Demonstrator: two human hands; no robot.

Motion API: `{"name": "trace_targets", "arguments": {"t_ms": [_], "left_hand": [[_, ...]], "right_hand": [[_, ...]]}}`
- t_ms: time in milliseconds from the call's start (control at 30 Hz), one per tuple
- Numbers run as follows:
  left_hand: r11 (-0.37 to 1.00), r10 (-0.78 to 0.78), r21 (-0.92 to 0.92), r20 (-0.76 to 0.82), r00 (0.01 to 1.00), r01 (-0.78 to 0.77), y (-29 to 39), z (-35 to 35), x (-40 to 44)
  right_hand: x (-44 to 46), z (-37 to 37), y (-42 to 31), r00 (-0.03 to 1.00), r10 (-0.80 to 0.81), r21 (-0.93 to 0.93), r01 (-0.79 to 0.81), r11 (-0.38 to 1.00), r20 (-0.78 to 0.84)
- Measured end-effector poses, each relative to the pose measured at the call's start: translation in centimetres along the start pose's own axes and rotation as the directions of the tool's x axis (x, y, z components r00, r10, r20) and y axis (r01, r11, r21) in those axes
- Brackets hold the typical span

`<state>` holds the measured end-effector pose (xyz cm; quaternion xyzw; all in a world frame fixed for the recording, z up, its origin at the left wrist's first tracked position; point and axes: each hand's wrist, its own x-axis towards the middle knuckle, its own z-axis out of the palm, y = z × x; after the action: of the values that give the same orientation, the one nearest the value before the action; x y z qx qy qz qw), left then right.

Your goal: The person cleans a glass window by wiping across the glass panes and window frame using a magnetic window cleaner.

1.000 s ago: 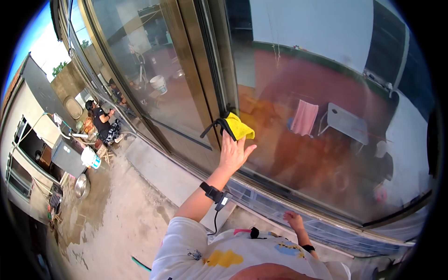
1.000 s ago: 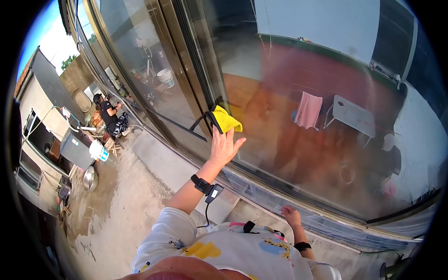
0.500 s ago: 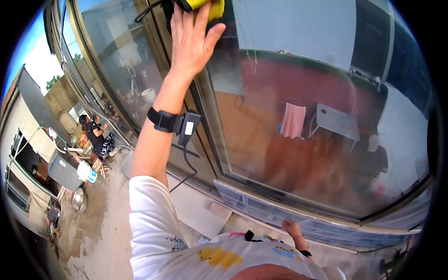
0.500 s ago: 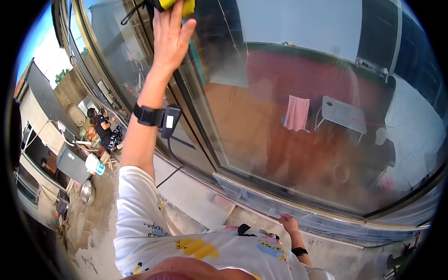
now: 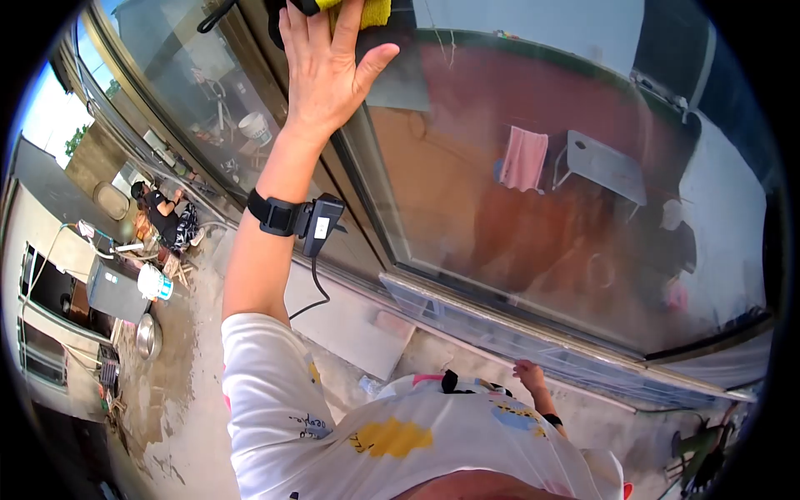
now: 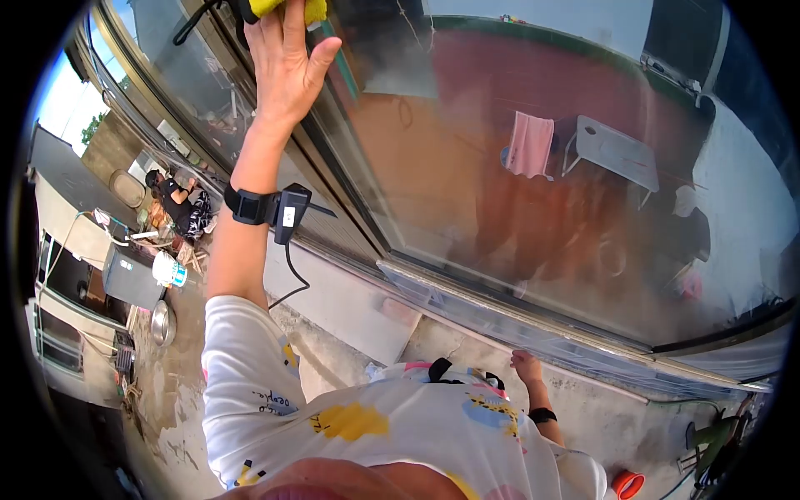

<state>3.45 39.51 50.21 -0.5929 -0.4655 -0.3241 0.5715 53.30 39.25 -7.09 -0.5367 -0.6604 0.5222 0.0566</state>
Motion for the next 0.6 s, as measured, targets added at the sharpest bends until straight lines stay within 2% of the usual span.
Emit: {"name": "trace_targets", "arguments": {"t_ms": [67, 133, 200, 267, 433, 500, 533, 567, 600], "left_hand": [[0.999, -0.033, 0.022, 0.179, 0.983, 0.030, 2.0, 0.2, -7.6], [0.996, -0.086, -0.003, 0.389, 0.917, 0.094, 5.1, -0.5, -13.5], [0.994, -0.094, 0.006, 0.505, 0.858, 0.106, 8.2, -1.0, -18.9], [0.989, -0.084, -0.040, 0.647, 0.757, 0.144, 10.6, -1.8, -23.5], [0.969, 0.026, -0.176, 0.767, 0.641, 0.172, 14.1, -3.5, -32.0], [0.972, 0.051, -0.191, 0.742, 0.668, 0.137, 13.5, -4.0, -31.3], [0.972, 0.089, -0.214, 0.726, 0.681, 0.101, 12.5, -3.9, -30.5], [0.971, 0.104, -0.224, 0.720, 0.686, 0.088, 11.5, -4.1, -27.5], [0.965, 0.096, -0.253, 0.588, 0.803, 0.070, 10.4, -3.5, -24.0]], "right_hand": [[0.5, -0.2, 0.2, 0.999, -0.046, -0.139, 0.047, 0.989, 0.013], [1.1, -0.2, -0.3, 0.997, -0.045, -0.228, 0.060, 0.972, 0.070], [1.0, 0.3, -1.5, 0.998, -0.032, -0.250, 0.042, 0.967, 0.047], [1.5, 1.3, -1.0, 0.998, -0.028, -0.264, 0.043, 0.964, 0.060], [0.4, 2.2, -1.5, 0.990, 0.005, -0.233, 0.029, 0.972, 0.143], [0.1, 2.3, -0.2, 0.995, -0.001, -0.194, 0.021, 0.981, 0.104], [-0.5, 2.2, -0.2, 0.997, 0.010, -0.241, 0.008, 0.970, 0.073], [0.0, 2.7, 2.1, 0.998, 0.044, -0.233, -0.034, 0.972, 0.037], [0.0, 3.0, 3.6, 0.996, 0.079, -0.100, -0.074, 0.992, 0.046]]}}
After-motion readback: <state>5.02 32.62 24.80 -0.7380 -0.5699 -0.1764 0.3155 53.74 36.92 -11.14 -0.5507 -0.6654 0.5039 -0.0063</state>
